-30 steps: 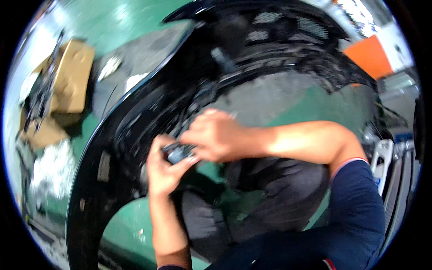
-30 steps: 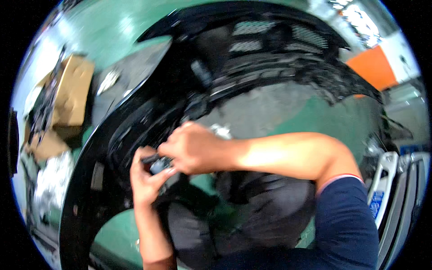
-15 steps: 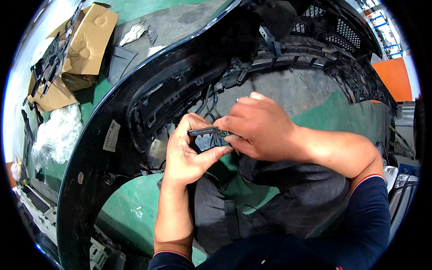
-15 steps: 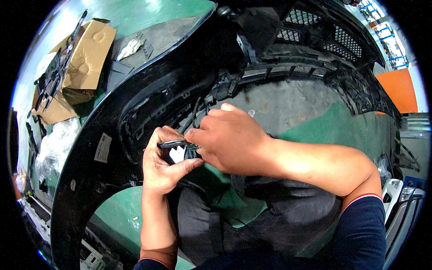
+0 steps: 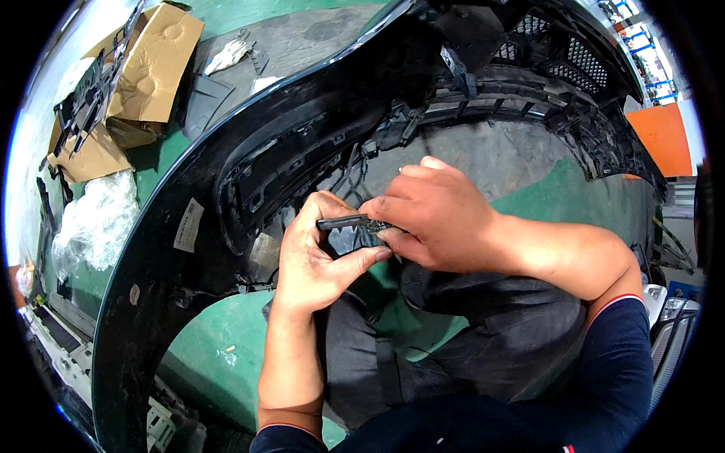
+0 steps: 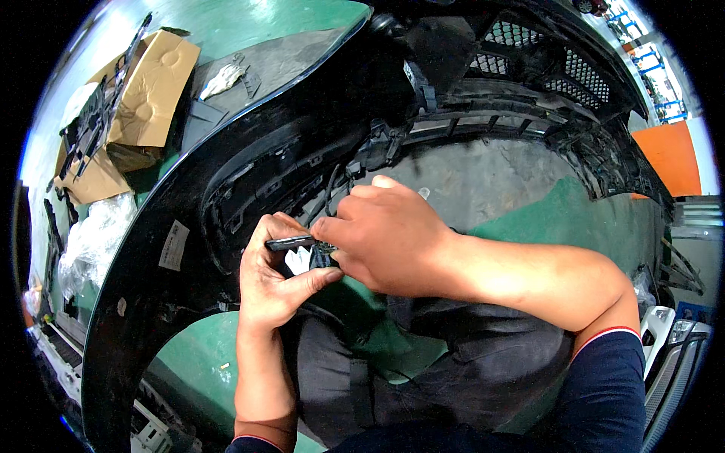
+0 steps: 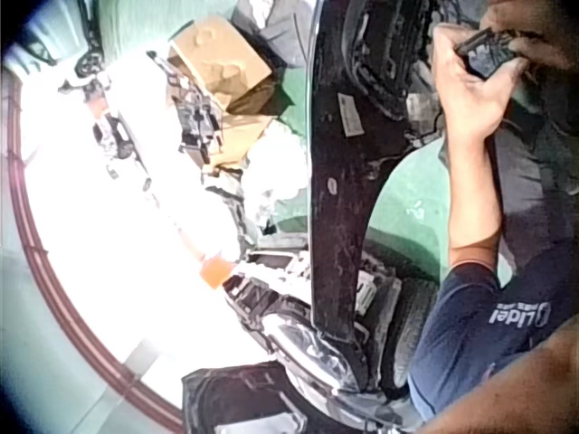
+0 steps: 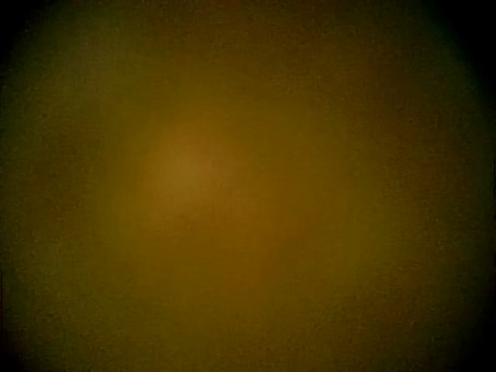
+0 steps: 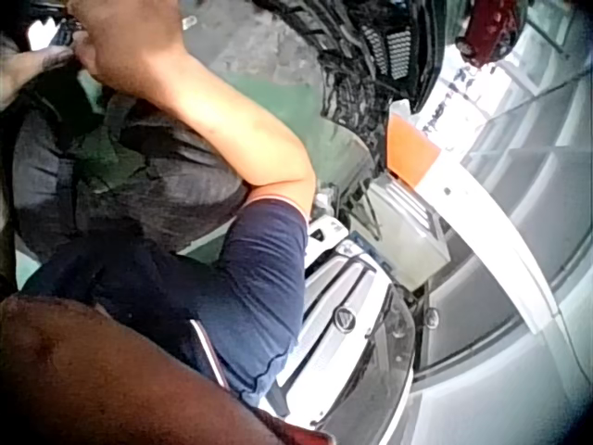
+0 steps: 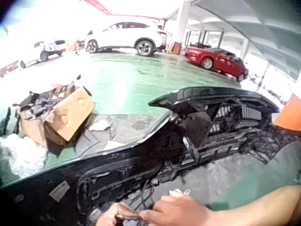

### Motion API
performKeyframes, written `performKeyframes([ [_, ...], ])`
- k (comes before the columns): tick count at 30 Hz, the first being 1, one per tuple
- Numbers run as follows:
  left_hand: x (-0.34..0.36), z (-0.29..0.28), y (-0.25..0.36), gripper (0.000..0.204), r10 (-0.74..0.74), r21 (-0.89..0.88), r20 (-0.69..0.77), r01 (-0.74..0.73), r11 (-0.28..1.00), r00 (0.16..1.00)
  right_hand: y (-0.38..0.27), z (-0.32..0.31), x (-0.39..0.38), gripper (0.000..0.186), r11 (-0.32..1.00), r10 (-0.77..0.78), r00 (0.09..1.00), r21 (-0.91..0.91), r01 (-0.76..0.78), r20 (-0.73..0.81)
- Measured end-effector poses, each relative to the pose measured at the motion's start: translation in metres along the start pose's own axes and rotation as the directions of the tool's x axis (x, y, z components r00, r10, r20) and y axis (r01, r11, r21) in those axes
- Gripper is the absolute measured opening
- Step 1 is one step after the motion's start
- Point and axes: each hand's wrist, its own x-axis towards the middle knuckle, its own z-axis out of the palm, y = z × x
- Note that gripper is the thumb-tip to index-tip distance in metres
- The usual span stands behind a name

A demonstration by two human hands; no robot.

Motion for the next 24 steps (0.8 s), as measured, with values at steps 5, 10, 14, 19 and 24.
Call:
performKeyframes([
  [5, 0.0015, 0.0, -0.0045, 0.048, 0.045, 0.015, 0.006, -0.045, 0.999, 0.999, 0.0008, -0.0004, -0.0015, 0.034, 1.0, -0.003, 1.0, 0.007, 0.003, -0.009],
  [10, 0.0035, 0.0039, -0.0045, 0.048, 0.021, 0.008, 0.001, -0.021, 1.0, 1.0, 0.0018, -0.0048, -0.0026, 0.034, 1.0, 0.003, 1.0, -0.005, -0.003, 0.007],
  [14, 0.0029, 0.0024, -0.0062, 0.048, 0.023, 0.013, 0.0, -0.023, 1.0, 1.0, 0.0029, -0.0034, -0.0018, 0.034, 1.0, -0.001, 1.0, 0.003, 0.001, 0.012],
  [19, 0.0028, 0.0023, -0.0062, 0.049, 0.029, 0.017, 0.0, -0.029, 0.999, 1.0, 0.0031, -0.0033, -0.002, 0.032, 1.0, -0.003, 1.0, 0.003, 0.003, 0.005],
  [24, -0.0008, -0.005, -0.0065, 0.05, 0.03, 0.013, -0.005, -0.03, 0.999, 1.0, -0.0023, 0.0013, 0.0028, 0.032, 1.0, -0.007, 1.0, 0.004, 0.007, -0.007],
])
